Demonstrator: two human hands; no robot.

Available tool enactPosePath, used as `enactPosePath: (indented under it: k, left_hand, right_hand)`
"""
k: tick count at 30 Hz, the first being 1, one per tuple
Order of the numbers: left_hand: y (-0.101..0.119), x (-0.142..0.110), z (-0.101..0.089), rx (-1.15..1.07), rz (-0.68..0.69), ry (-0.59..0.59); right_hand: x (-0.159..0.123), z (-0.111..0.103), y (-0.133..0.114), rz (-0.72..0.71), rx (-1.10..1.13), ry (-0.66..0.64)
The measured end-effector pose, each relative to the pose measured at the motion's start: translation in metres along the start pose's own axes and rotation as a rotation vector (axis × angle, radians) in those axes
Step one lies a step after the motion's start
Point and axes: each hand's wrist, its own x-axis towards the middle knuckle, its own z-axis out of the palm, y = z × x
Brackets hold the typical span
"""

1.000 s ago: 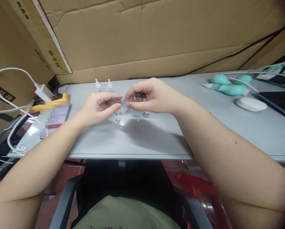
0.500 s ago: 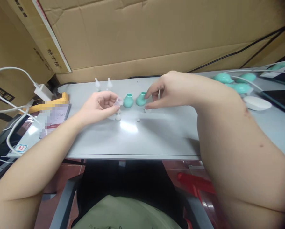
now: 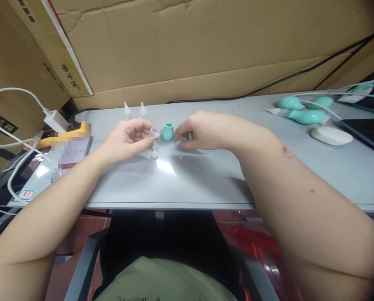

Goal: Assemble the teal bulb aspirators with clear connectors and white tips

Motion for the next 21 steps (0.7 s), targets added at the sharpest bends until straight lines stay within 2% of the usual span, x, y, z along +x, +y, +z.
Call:
enactPosePath:
  k: [5,7,11,16,19,21]
  left_hand:
    - [0.000,0.000,-0.003,0.044,0.021,0.002]
    - [-0.001,-0.001,-0.003,0.057,0.020,0.017]
    - [-0.002,0.000,-0.004,0.052,0.033,0.015]
    - [-0.004,0.001,-0.004,0.016,0.022,0.016]
    - [-0.004,0.001,-0.005,0.003,0.004,0.023]
    - [-0.006,0.002,-0.005,-0.032,-0.003,0.010]
  right_hand:
    - [-0.004,-0.006,0.006,-0.072,0.025,0.112]
    - [-0.008,-0.011,0.007,-0.118,0.072,0.119]
    - [-0.010,-0.009,-0.005,-0.083,0.084,-0.082]
    - [-0.006,0.002,-0.030,0.056,-0.105,-0.256]
    - [-0.007,0.001,-0.036,0.017,-0.139,-0.274]
    - [-0.010,-0.001,-0.035,-0.022,-0.071,-0.237]
